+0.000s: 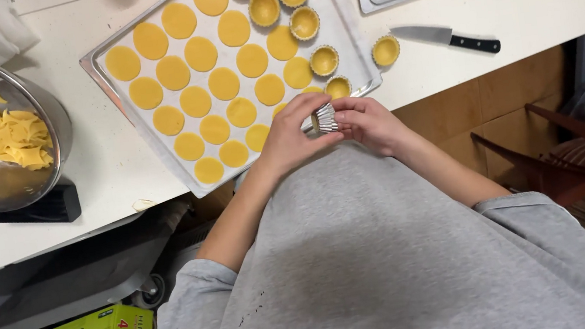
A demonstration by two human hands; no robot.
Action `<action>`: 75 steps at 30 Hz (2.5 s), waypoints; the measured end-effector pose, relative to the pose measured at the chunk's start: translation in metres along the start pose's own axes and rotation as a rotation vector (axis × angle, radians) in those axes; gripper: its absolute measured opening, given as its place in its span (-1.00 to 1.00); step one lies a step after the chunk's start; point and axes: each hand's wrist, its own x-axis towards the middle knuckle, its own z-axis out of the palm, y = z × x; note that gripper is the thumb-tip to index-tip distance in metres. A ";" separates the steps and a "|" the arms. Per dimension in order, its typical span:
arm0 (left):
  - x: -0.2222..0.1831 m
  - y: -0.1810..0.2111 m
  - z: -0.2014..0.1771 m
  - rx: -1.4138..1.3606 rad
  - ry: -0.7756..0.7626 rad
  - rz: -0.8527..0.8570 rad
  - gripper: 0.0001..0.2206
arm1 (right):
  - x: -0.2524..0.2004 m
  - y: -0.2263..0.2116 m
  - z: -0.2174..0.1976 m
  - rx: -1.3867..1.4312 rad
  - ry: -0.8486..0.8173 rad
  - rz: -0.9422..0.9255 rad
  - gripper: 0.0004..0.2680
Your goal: Manually form and place pastry dough into metal tart molds.
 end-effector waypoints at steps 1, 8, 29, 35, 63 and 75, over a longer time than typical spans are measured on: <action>-0.003 0.001 -0.001 0.001 -0.008 0.001 -0.42 | -0.004 -0.001 0.003 0.006 0.003 -0.003 -0.69; -0.012 0.010 0.006 -0.103 -0.147 -0.053 -0.46 | -0.020 0.007 -0.004 -0.023 -0.036 0.062 -0.70; -0.013 -0.004 0.021 -0.356 0.203 -0.320 -0.52 | 0.024 -0.073 -0.055 -1.280 0.286 -0.485 -0.50; -0.013 -0.004 0.017 -0.374 0.244 -0.320 -0.52 | 0.036 -0.085 -0.044 -1.630 0.179 -0.629 -0.46; -0.008 -0.016 0.005 -0.392 0.266 -0.337 -0.53 | 0.014 -0.084 -0.075 -1.714 0.273 -0.618 -0.44; -0.004 -0.015 0.007 -0.387 0.242 -0.346 -0.52 | 0.011 -0.077 -0.096 -1.710 0.493 -0.657 -0.44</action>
